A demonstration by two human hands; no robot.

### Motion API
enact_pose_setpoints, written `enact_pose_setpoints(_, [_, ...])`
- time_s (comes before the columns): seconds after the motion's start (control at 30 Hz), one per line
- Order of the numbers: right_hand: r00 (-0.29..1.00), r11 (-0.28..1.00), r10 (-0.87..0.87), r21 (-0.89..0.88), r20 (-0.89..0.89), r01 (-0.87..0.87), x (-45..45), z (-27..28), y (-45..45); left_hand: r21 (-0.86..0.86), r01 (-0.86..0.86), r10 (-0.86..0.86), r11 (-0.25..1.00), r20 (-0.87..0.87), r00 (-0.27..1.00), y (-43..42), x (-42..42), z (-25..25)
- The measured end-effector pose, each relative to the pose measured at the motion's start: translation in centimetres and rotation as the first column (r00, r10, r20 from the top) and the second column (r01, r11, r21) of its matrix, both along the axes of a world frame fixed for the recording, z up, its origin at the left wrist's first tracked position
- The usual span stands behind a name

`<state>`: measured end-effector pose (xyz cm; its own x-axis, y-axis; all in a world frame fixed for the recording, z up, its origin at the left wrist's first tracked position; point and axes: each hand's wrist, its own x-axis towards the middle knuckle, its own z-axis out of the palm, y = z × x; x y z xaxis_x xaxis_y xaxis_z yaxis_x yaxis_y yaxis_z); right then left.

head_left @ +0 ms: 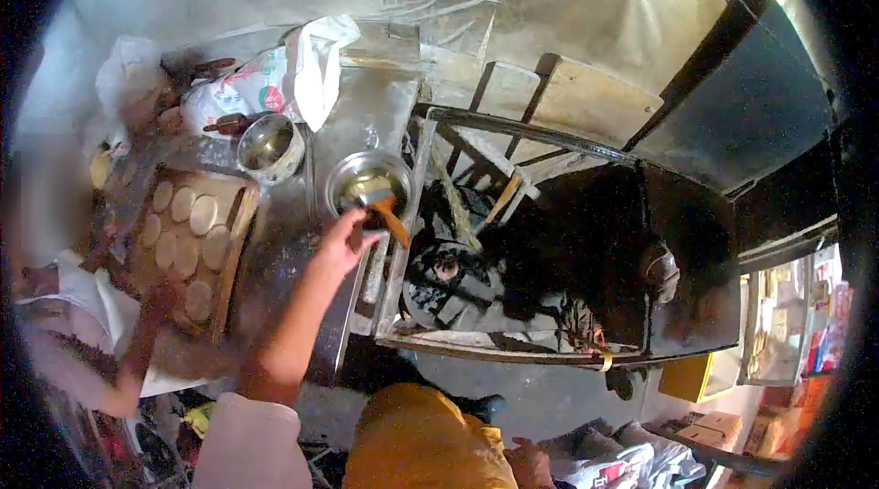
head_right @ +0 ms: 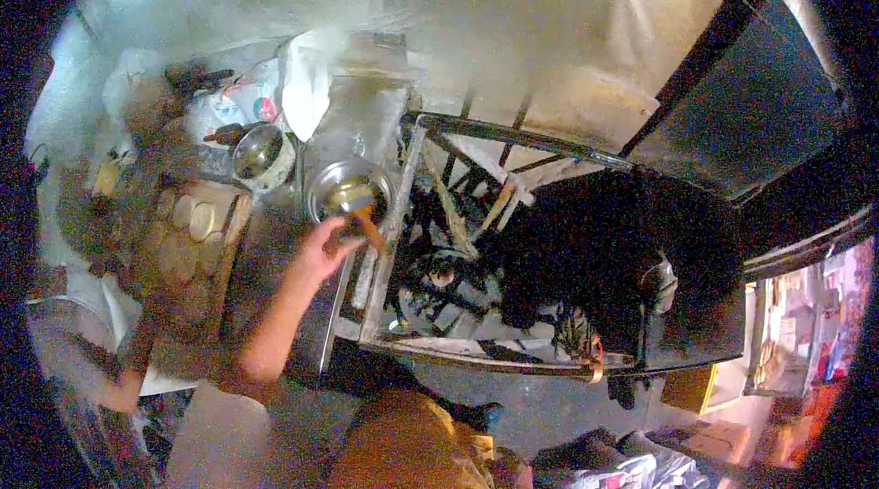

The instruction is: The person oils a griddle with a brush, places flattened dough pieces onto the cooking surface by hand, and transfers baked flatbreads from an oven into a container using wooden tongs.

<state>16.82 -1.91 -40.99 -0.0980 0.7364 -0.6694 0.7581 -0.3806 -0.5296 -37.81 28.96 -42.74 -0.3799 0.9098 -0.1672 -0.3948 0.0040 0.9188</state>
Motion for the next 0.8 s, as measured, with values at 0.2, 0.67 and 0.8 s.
enact_pose_setpoints(0.2, [0.999, 0.997, 0.001, 0.074, -0.054, 0.003, 0.6, 2.0, -0.4, -0.149, -0.100, 0.152, 0.984, 0.397, 0.905, 8.8, -9.4, -2.2])
enact_pose_setpoints(0.67, [0.771, 0.829, 0.398, 0.165, 0.497, -0.534, 8.0, -7.7, 6.2, -0.324, 0.481, -0.508, 0.815, 0.000, 0.861, -21.5, 14.8, -5.4])
enact_pose_setpoints(0.8, [0.952, 0.948, 0.299, 0.090, 0.065, -0.304, 13.3, -10.9, 3.9, -0.407, 0.441, -0.469, 0.800, 0.032, 0.882, -32.7, 19.7, -8.4])
